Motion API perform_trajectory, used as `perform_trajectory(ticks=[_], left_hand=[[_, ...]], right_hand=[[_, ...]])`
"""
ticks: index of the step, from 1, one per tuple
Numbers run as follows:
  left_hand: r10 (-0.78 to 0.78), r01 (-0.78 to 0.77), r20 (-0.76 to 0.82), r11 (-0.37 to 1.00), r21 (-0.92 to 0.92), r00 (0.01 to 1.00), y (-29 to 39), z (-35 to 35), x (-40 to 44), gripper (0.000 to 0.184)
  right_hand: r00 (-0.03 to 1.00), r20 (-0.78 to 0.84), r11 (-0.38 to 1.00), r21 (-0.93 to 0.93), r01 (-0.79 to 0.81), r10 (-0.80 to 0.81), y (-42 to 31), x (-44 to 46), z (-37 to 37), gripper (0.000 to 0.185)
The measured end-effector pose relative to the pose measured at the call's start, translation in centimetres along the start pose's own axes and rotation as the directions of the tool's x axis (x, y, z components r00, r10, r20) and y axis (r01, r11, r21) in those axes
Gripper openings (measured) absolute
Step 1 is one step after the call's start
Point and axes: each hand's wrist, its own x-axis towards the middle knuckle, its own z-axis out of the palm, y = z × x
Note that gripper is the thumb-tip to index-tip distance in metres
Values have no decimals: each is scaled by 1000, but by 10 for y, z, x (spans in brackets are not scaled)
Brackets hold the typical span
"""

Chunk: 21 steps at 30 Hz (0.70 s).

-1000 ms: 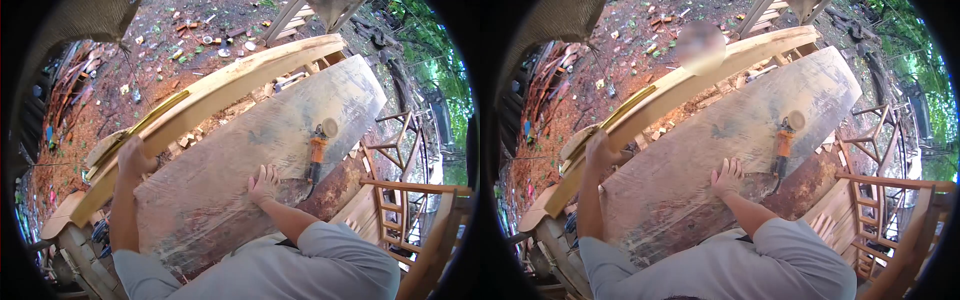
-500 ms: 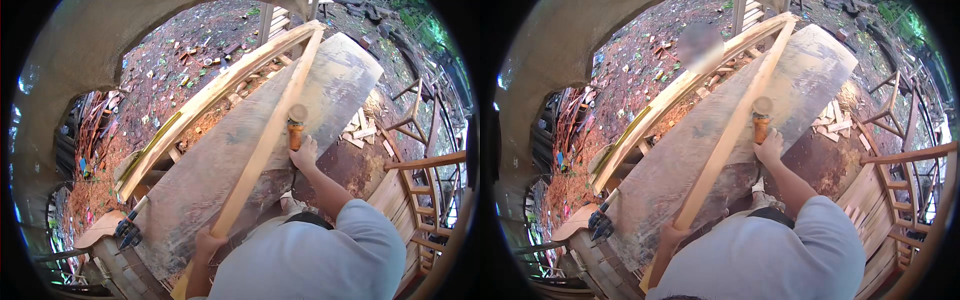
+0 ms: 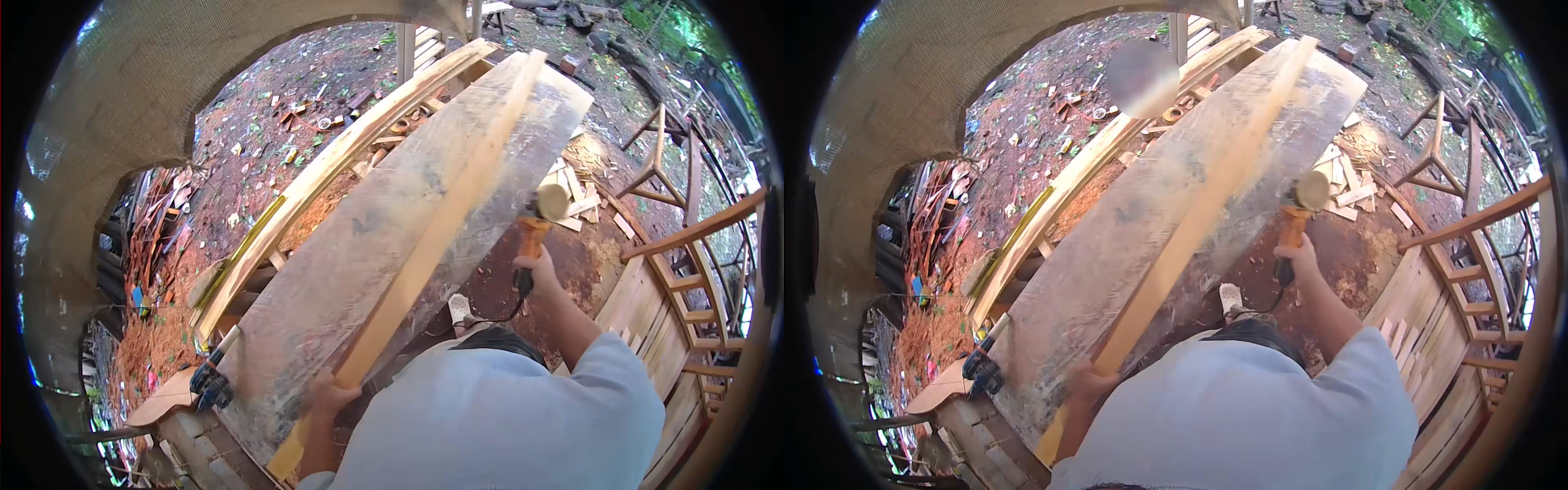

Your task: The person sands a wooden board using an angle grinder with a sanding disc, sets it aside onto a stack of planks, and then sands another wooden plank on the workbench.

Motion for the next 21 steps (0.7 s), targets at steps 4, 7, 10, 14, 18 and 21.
perform_trajectory(ticks=[4,7,10,14,18,21], left_hand=[[146,-144,-34,988,62,989,-61,51,8,57],[190,-188,-34,981,38,981,-69,65,22,54],[188,-189,12,981,55,982,-89,77,21,53],[189,-189,-36,982,10,981,-106,89,16,55],[337,-328,-300,941,81,892,-108,86,22,44],[268,-305,-318,950,-70,909,-73,58,19,55]], right_hand=[[954,19,918,266,-293,299,-19,-24,-39,28],[958,-210,976,-142,166,-194,-16,-36,-56,16],[961,-158,956,149,251,-228,-28,-72,-44,26],[991,105,945,323,45,-84,-46,-127,11,31],[993,103,971,223,-86,65,-11,-136,32,33],[971,240,977,206,-56,5,-12,-160,81,37]])
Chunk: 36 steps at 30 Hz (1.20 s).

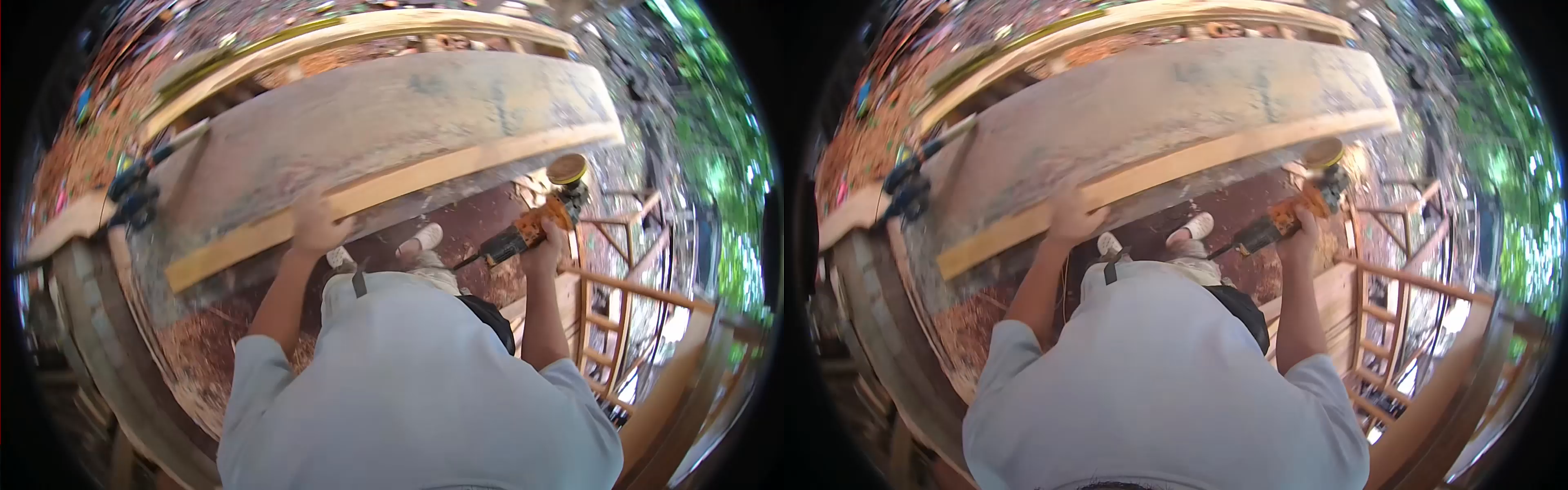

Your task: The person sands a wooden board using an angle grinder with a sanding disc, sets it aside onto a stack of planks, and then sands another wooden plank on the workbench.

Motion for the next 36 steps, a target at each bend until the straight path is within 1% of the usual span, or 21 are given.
perform_trajectory(ticks=[1,2,3,4,7,8,10,13,15,16,17,18,19,22,24,25,27,31,32,34,36], left_hand=[[-89,93,53,991,-92,995,16,-3,0,57],[-112,90,-24,894,-438,993,26,17,-3,54],[-176,302,286,818,-490,942,47,16,-1,55],[-25,248,380,796,-552,925,75,1,6,52],[245,475,638,490,-731,729,108,46,-5,45],[189,479,617,475,-738,764,114,52,-10,45],[179,566,602,217,-796,778,127,62,-20,36],[-48,461,459,93,-882,887,140,49,-34,27],[-133,472,454,175,-864,881,139,51,-41,22],[-179,489,456,265,-831,872,135,64,-49,21],[-219,510,461,346,-788,860,132,79,-59,20],[-304,631,554,365,-684,775,130,87,-68,18],[-317,634,550,353,-688,773,128,93,-78,18],[-379,620,494,410,-669,783,111,90,-87,19],[-504,493,337,213,-843,795,88,80,-85,38],[-495,488,340,206,-848,800,76,75,-83,38],[-537,377,405,-167,-911,740,62,40,-76,39],[-635,319,342,-156,-935,693,21,-9,-86,47],[-678,270,228,-45,-962,699,5,-2,-93,47],[-712,254,237,-86,-963,661,-22,-16,-113,47],[-708,204,299,-218,-954,640,-44,-47,-136,46]], right_hand=[[998,44,999,-14,-46,46,9,0,13,37],[997,67,999,33,-25,22,19,2,25,38],[996,86,996,88,-2,-5,28,6,38,39],[975,221,992,107,-60,35,38,17,42,37],[909,343,962,44,-268,237,62,41,66,33],[955,205,977,-66,-203,212,72,49,69,30],[923,272,963,-81,-258,271,72,42,98,30],[837,409,928,-82,-362,363,93,66,99,28],[810,353,854,55,-518,468,112,71,109,32],[815,318,873,-105,-477,484,120,69,117,27],[798,323,859,-120,-498,508,134,71,121,27],[792,318,843,-332,-422,522,148,73,123,28],[789,319,791,-526,-313,525,155,75,125,29],[761,430,730,-679,-83,486,160,40,161,23],[701,541,692,-715,94,464,173,29,172,18],[709,535,685,-721,101,459,179,25,180,18],[565,530,597,-798,81,633,188,3,207,22],[558,483,515,-850,113,675,248,-37,239,24],[563,474,499,-858,121,678,259,-50,253,24],[438,571,536,-816,216,694,275,-82,287,26],[423,543,493,-839,231,725,287,-114,319,27]])
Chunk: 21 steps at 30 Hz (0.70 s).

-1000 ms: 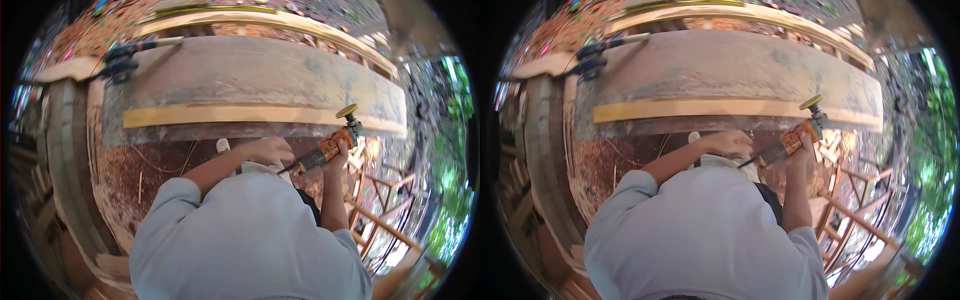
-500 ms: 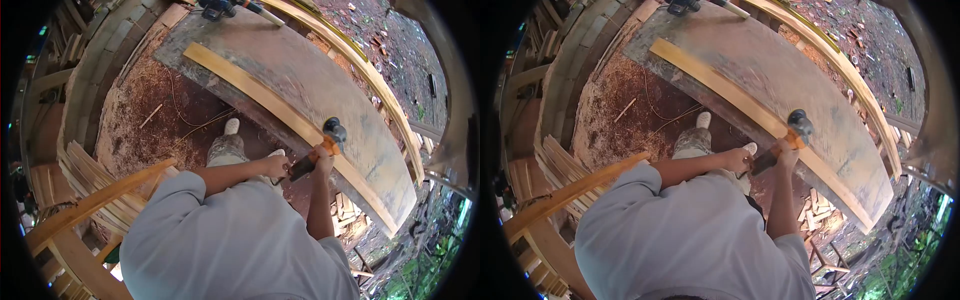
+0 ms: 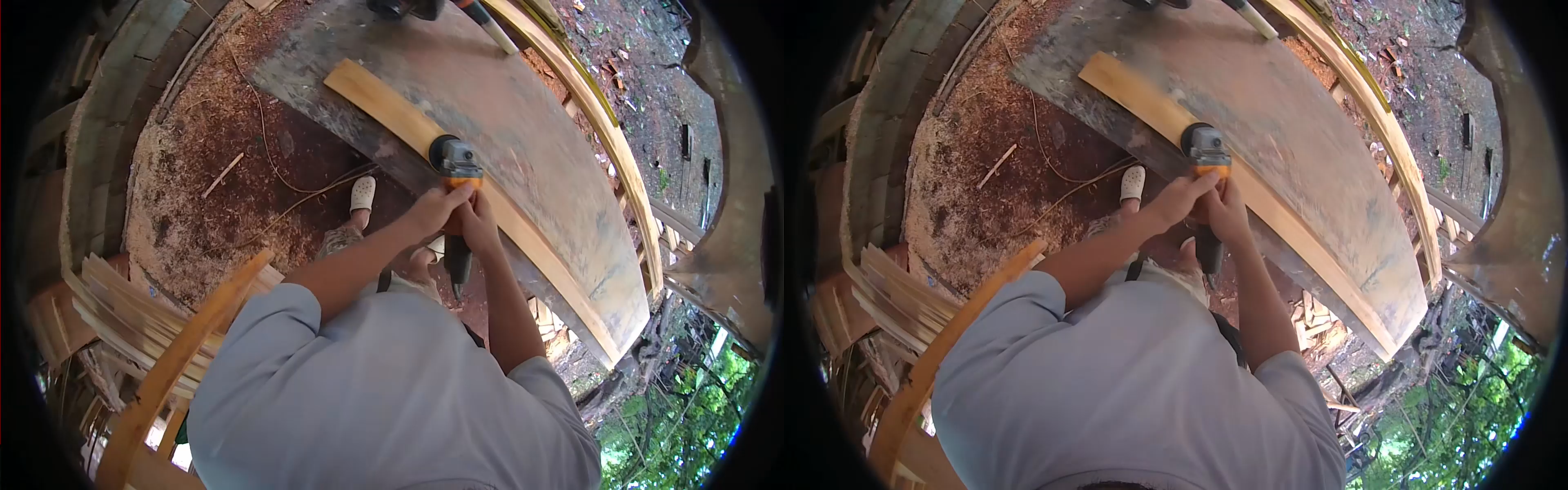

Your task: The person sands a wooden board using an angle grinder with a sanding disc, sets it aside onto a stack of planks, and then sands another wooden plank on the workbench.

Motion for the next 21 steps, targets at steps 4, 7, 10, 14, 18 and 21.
perform_trajectory(ticks=[4,7,10,14,18,21], left_hand=[[43,-35,-140,997,65,989,38,-60,7,53],[-81,79,-179,997,-15,981,99,-92,-4,51],[-79,74,-162,996,-40,984,119,-137,16,51],[-59,50,-228,998,-46,972,146,-173,21,55],[-50,40,-285,998,-39,957,169,-186,19,52],[-68,53,-251,996,-69,966,173,-176,16,52]], right_hand=[[1000,26,999,-52,15,-13,-17,45,55,31],[999,48,999,47,-17,15,-44,79,99,31],[993,60,993,64,99,-103,-64,109,135,25],[983,80,986,21,166,-167,-101,135,175,26],[981,188,998,-31,50,-43,-117,152,190,36],[986,135,995,35,90,-94,-111,151,182,32]])
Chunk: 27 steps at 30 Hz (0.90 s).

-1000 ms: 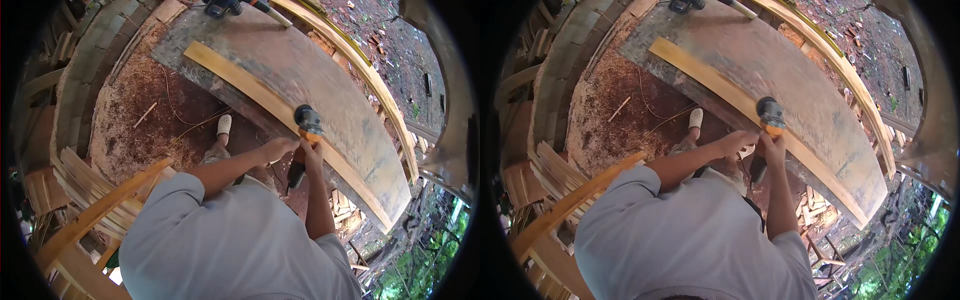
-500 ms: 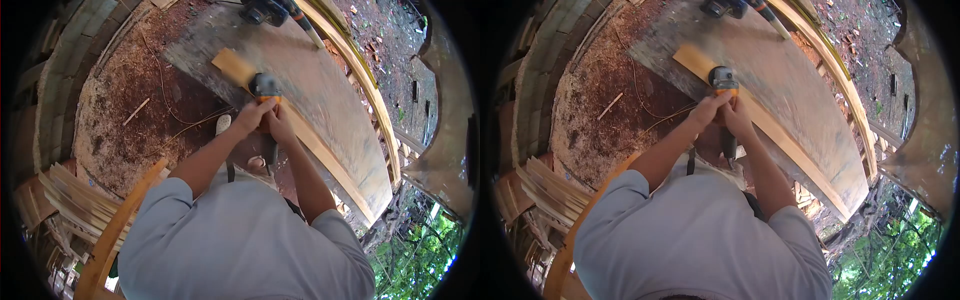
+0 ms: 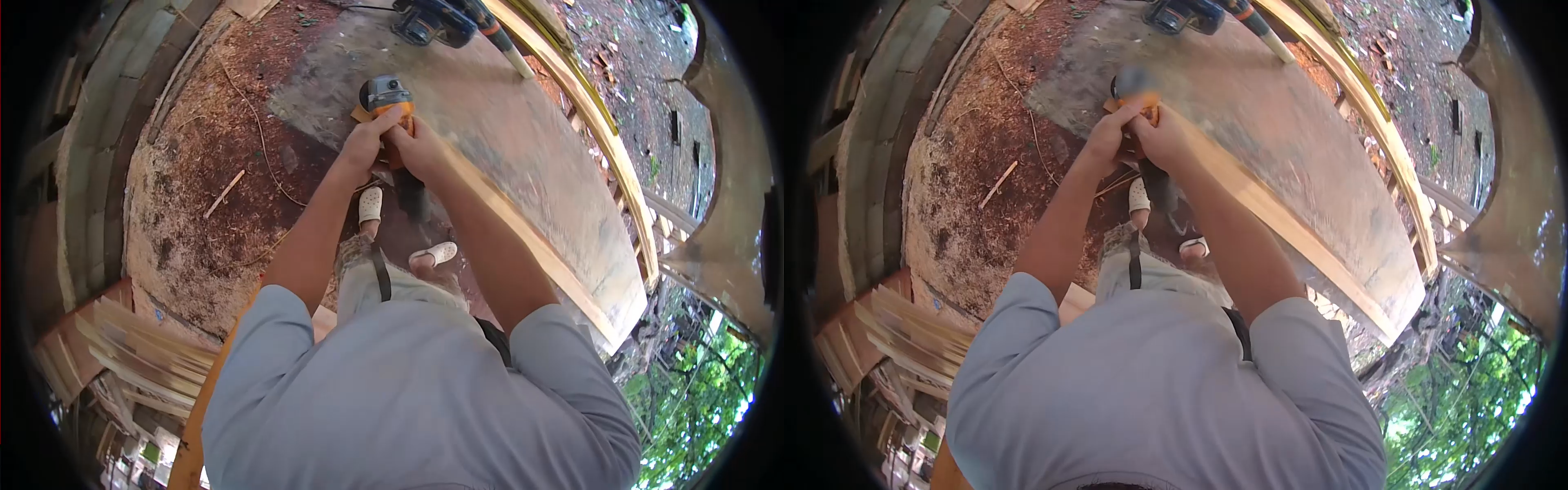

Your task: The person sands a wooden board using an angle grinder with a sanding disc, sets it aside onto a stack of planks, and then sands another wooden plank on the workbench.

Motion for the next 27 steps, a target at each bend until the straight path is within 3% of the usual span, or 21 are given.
perform_trajectory(ticks=[2,6,10,13,17,20,22,25,27], left_hand=[[-64,65,83,998,-10,994,-13,8,3,55],[-74,73,107,997,15,992,-48,35,4,54],[-100,84,187,992,89,977,-84,69,-1,54],[-153,139,127,984,112,980,-113,110,-13,51],[-274,193,227,927,321,935,-136,154,-24,55],[-347,232,285,900,368,893,-162,190,-27,53],[-313,201,369,929,310,875,-187,210,-24,43],[-369,221,369,896,386,853,-201,240,-32,40],[-295,103,529,926,363,796,-211,252,-30,40]], right_hand=[[999,-31,1000,5,-26,26,8,-11,-14,33],[994,-104,998,-46,-51,46,28,-43,-42,36],[988,-147,998,40,-45,51,46,-85,-77,38],[975,-190,994,36,-107,112,57,-121,-113,41],[947,-296,991,75,-109,126,90,-164,-151,44],[919,-375,990,105,-90,123,121,-191,-182,44],[898,-409,974,214,-80,163,127,-215,-197,39],[833,-474,919,382,-98,286,110,-249,-209,35],[807,-529,935,346,-75,260,137,-262,-216,35]])
